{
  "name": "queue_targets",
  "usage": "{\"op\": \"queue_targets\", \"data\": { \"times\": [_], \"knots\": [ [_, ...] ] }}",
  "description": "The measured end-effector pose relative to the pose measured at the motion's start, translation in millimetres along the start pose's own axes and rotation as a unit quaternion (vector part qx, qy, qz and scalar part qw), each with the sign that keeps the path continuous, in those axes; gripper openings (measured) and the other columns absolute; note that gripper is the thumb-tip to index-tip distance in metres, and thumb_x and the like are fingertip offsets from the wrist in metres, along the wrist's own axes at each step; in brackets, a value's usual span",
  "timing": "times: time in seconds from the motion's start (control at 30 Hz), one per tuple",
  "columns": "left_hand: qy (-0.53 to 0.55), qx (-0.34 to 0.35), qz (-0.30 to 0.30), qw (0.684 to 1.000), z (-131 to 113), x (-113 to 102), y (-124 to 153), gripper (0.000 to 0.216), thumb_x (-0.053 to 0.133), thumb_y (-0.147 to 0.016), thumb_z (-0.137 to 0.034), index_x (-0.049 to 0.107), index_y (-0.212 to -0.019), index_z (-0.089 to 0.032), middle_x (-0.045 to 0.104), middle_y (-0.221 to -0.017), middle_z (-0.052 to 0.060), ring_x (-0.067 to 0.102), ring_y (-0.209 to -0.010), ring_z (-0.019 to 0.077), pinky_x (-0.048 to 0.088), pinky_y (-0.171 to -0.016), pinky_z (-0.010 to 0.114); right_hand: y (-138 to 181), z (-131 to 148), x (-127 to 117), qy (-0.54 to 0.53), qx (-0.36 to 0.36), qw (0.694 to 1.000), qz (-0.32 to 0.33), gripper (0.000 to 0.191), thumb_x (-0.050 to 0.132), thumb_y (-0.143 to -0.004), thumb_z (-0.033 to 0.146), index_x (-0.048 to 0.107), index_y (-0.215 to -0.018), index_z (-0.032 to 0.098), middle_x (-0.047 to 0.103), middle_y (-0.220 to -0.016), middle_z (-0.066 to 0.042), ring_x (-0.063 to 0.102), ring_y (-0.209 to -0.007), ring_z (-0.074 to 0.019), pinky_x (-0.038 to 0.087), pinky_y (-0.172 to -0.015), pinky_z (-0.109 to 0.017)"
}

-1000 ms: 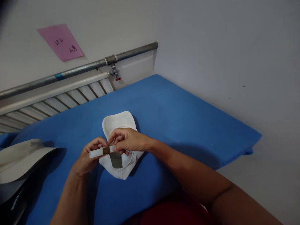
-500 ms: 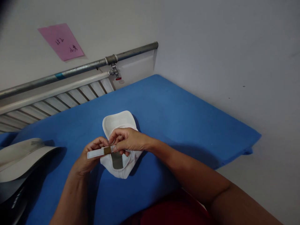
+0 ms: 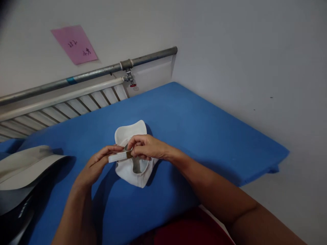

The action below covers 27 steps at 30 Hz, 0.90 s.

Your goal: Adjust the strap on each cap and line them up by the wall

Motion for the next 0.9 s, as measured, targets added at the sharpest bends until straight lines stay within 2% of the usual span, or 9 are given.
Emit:
{"op": "queue_targets", "data": {
  "times": [0.1,0.17,0.23,0.37,0.47,0.67,0.8,0.9],
  "knots": [
    [-0.094,0.068,0.012,0.993,-12.5,1.8,-1.5,0.025,0.058,-0.079,-0.021,0.075,-0.096,-0.026,0.071,-0.107,0.003,0.056,-0.114,0.0284,0.013,-0.116,0.043,-0.4,-2.5,-2.1,0.019,0.013,1.000,0.007,0.017,0.065,-0.074,0.024,0.061,-0.089,0.015,0.047,-0.051,0.009,0.036,-0.037,-0.0029,0.027,-0.035,-0.016],
    [-0.123,0.097,0.039,0.987,-15.9,6.1,-0.8,0.026,0.060,-0.077,-0.020,0.075,-0.097,-0.026,0.072,-0.105,0.002,0.059,-0.107,0.0284,0.008,-0.116,0.043,-0.7,-6.8,-2.9,0.050,0.033,0.998,0.013,0.022,0.069,-0.073,0.027,0.063,-0.090,0.015,0.046,-0.051,0.009,0.035,-0.038,-0.0023,0.026,-0.035,-0.016],
    [-0.134,0.105,0.057,0.984,-15.8,7.8,0.6,0.024,0.063,-0.074,-0.019,0.075,-0.094,-0.025,0.072,-0.099,0.003,0.061,-0.102,0.0285,0.009,-0.116,0.042,-1.0,-12.8,-2.2,0.074,0.056,0.995,0.029,0.024,0.071,-0.073,0.029,0.065,-0.090,0.014,0.047,-0.053,0.009,0.036,-0.038,-0.0019,0.025,-0.036,-0.016],
    [-0.114,0.071,0.059,0.989,-9.6,4.2,1.9,0.016,0.068,-0.070,-0.023,0.075,-0.083,-0.024,0.072,-0.089,0.006,0.052,-0.117,0.0335,0.020,-0.113,0.044,-1.1,-24.5,5.7,0.044,0.086,0.991,0.089,0.025,0.070,-0.073,0.035,0.064,-0.084,0.013,0.044,-0.049,0.009,0.034,-0.036,-0.0022,0.024,-0.034,-0.016],
    [-0.093,0.054,0.070,0.992,-6.8,4.7,2.4,0.013,0.068,-0.069,-0.024,0.075,-0.080,-0.023,0.071,-0.087,0.007,0.050,-0.120,0.0344,0.023,-0.111,0.044,-1.7,-29.4,10.0,-0.002,0.096,0.989,0.110,0.025,0.071,-0.071,0.035,0.062,-0.080,0.013,0.044,-0.047,0.010,0.032,-0.034,-0.0022,0.022,-0.033,-0.017],
    [-0.114,0.028,0.105,0.988,-4.0,11.7,4.2,0.019,0.070,-0.067,-0.026,0.075,-0.085,-0.024,0.071,-0.094,0.007,0.043,-0.127,0.0345,0.029,-0.108,0.041,-4.5,-33.0,10.7,-0.001,0.093,0.991,0.093,0.028,0.075,-0.068,0.037,0.061,-0.075,0.014,0.042,-0.045,0.010,0.031,-0.034,-0.0018,0.021,-0.033,-0.016],
    [-0.140,0.010,0.136,0.981,-3.0,17.2,5.8,0.021,0.070,-0.071,-0.035,0.073,-0.088,-0.023,0.070,-0.099,0.007,0.042,-0.128,0.0348,0.024,-0.110,0.044,-4.9,-33.8,9.8,0.025,0.086,0.993,0.073,0.028,0.073,-0.070,0.038,0.060,-0.073,0.014,0.043,-0.048,0.010,0.031,-0.036,-0.0016,0.021,-0.035,-0.016],
    [-0.148,0.003,0.165,0.975,-0.4,20.2,7.3,0.021,0.070,-0.073,-0.034,0.069,-0.090,-0.022,0.068,-0.101,0.005,0.034,-0.135,0.0320,0.022,-0.111,0.043,-4.6,-32.5,8.9,0.041,0.074,0.995,0.052,0.028,0.074,-0.070,0.039,0.060,-0.074,0.014,0.041,-0.049,0.009,0.030,-0.038,-0.0020,0.020,-0.036,-0.017]
  ]
}}
Point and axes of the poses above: each hand's wrist, its own y-axis away from the middle knuckle, its own x-axis out of the palm, z = x × y, the point moved 9 cm from there along -y, towards the middle knuckle
